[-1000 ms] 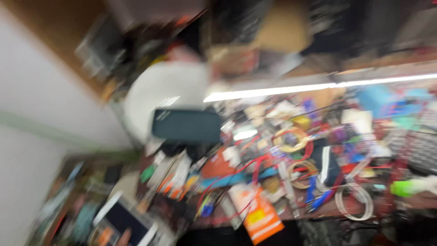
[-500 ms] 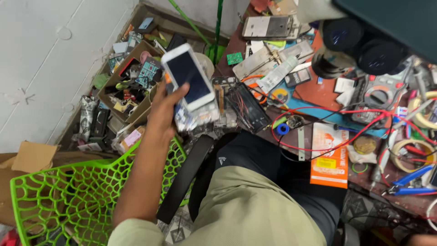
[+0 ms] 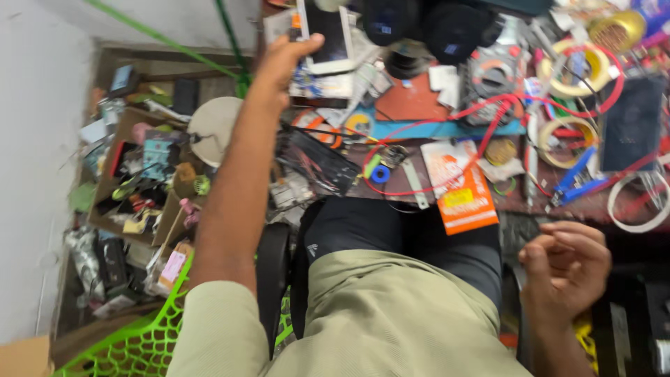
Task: The person opens a smartphone, removes the back cover, and uses a screwdriver to unscrew internal components. They then use a soldering iron to work on the motherboard while seated at a cluttered repair bench.
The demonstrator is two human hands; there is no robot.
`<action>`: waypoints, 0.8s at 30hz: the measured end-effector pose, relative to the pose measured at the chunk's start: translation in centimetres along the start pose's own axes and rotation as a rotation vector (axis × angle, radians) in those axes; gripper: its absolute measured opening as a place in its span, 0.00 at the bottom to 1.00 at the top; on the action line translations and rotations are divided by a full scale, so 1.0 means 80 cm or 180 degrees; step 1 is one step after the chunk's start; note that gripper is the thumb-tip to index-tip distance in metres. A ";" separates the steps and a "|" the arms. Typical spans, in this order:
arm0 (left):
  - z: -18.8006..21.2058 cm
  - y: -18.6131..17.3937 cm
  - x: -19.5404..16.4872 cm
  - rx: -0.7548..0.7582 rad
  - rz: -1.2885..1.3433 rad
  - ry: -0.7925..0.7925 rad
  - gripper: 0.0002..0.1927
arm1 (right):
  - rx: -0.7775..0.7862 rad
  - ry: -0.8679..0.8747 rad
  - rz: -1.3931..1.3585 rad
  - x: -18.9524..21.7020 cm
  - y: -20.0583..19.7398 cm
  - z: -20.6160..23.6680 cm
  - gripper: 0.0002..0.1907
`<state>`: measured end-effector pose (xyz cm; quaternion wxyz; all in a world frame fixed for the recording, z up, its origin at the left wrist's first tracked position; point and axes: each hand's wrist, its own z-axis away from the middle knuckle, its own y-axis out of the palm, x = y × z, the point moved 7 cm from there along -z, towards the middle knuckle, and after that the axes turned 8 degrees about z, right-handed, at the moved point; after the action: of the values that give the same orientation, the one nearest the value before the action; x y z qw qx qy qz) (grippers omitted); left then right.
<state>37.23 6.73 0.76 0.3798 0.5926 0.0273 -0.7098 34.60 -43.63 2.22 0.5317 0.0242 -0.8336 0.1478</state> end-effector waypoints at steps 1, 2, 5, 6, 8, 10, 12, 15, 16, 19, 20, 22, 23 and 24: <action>-0.005 0.000 0.003 -0.0073 -0.0245 0.0013 0.19 | 0.0020 0.0109 0.0136 -0.005 -0.003 0.004 0.14; -0.009 -0.003 0.003 -0.0143 -0.0480 0.0027 0.16 | 0.0004 0.0300 0.0182 -0.013 -0.006 0.007 0.14; -0.012 -0.007 -0.010 -0.0292 -0.1276 0.0447 0.14 | -0.0024 0.0659 0.0230 -0.038 -0.014 0.010 0.14; -0.012 -0.010 -0.010 -0.0320 -0.1487 0.0339 0.17 | -0.0015 0.0750 0.0205 -0.045 -0.014 0.011 0.15; -0.010 -0.011 -0.009 -0.0362 -0.1802 0.0301 0.19 | 0.0114 0.0778 0.0207 -0.053 -0.009 0.009 0.14; -0.010 -0.008 -0.016 -0.0408 -0.2013 0.0513 0.17 | 0.0217 0.0695 0.0159 -0.056 0.000 0.002 0.14; -0.008 0.000 -0.023 -0.0462 -0.2117 0.0991 0.20 | 0.0324 0.0596 0.0131 -0.055 0.010 -0.006 0.14; 0.000 0.011 -0.041 -0.0748 -0.2807 0.1941 0.32 | 0.0510 0.0373 0.0128 -0.049 0.025 -0.019 0.15; 0.004 0.016 -0.046 -0.0867 -0.3121 0.2295 0.37 | 0.0559 0.0364 0.0139 -0.048 0.028 -0.022 0.15; -0.009 0.014 -0.030 -0.0949 -0.3597 0.1519 0.37 | 0.0693 0.0392 0.0261 -0.050 0.032 -0.025 0.13; -0.008 0.016 -0.028 -0.0932 -0.3581 0.1532 0.35 | 0.0739 0.0442 0.0370 -0.052 0.031 -0.024 0.13; -0.003 0.020 -0.026 -0.0863 -0.3537 0.1561 0.32 | 0.0832 0.0558 0.0676 -0.059 0.026 -0.024 0.12; 0.005 0.022 -0.027 -0.0974 -0.3709 0.1638 0.35 | 0.0888 0.0619 0.0843 -0.063 0.025 -0.023 0.12; 0.017 0.023 -0.027 -0.1088 -0.3880 0.1715 0.38 | 0.0950 0.0685 0.1007 -0.067 0.022 -0.024 0.11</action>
<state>37.18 5.84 3.81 -0.0191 0.5590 0.5609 -0.6104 38.31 -42.04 -2.22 0.5782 -0.0443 -0.7345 0.3525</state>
